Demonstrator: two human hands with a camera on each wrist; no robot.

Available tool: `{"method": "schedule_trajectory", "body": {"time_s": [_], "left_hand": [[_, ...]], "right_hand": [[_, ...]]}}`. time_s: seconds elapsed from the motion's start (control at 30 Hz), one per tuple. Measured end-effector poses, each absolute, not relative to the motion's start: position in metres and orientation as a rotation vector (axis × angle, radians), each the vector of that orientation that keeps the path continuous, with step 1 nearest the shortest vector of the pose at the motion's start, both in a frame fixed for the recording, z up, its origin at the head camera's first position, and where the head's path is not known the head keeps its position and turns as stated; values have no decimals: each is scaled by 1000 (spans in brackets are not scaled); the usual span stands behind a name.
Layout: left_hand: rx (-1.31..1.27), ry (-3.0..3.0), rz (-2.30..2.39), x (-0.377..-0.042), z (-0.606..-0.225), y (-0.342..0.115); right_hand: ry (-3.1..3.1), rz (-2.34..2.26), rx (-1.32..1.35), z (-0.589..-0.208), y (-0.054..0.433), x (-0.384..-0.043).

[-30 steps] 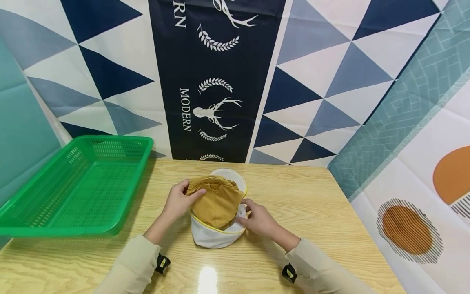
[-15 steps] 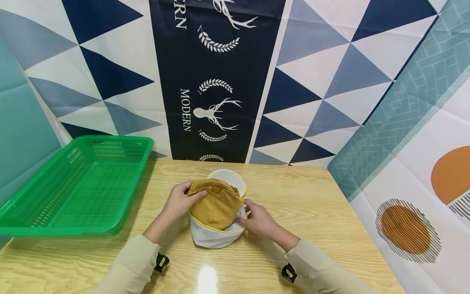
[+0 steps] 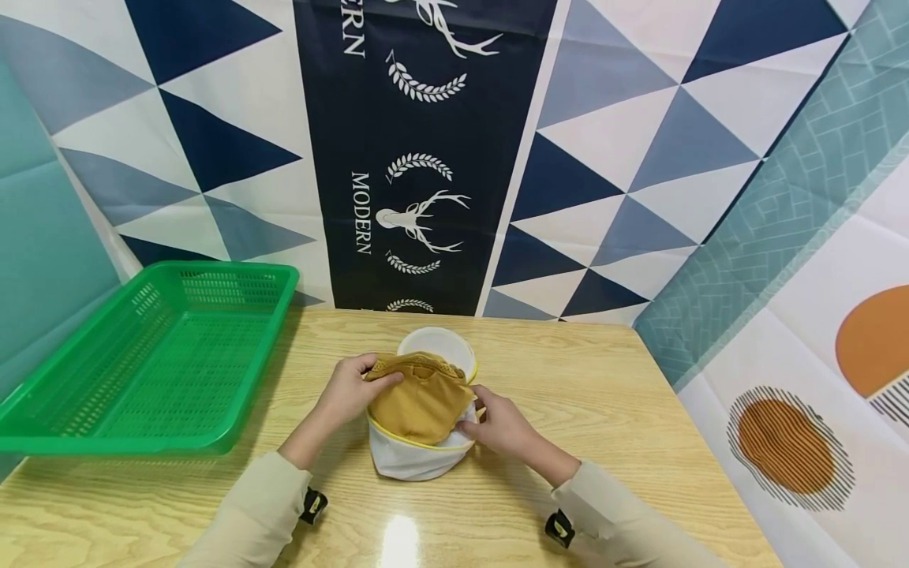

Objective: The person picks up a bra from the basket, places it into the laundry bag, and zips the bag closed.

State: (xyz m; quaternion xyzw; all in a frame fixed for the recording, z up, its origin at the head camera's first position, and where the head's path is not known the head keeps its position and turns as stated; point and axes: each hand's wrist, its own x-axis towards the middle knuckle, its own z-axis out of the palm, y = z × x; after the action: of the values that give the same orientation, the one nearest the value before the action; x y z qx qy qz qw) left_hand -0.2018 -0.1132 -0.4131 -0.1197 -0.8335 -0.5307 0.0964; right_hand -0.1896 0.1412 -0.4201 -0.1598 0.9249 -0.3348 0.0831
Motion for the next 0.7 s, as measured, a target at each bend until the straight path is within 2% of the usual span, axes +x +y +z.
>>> {"method": "schedule_trajectory", "body": {"time_s": [0.7], "left_hand": [[-666, -2595, -1275, -202, -409, -112]], "right_hand": [[2749, -992, -459, -417, 141, -190]]}}
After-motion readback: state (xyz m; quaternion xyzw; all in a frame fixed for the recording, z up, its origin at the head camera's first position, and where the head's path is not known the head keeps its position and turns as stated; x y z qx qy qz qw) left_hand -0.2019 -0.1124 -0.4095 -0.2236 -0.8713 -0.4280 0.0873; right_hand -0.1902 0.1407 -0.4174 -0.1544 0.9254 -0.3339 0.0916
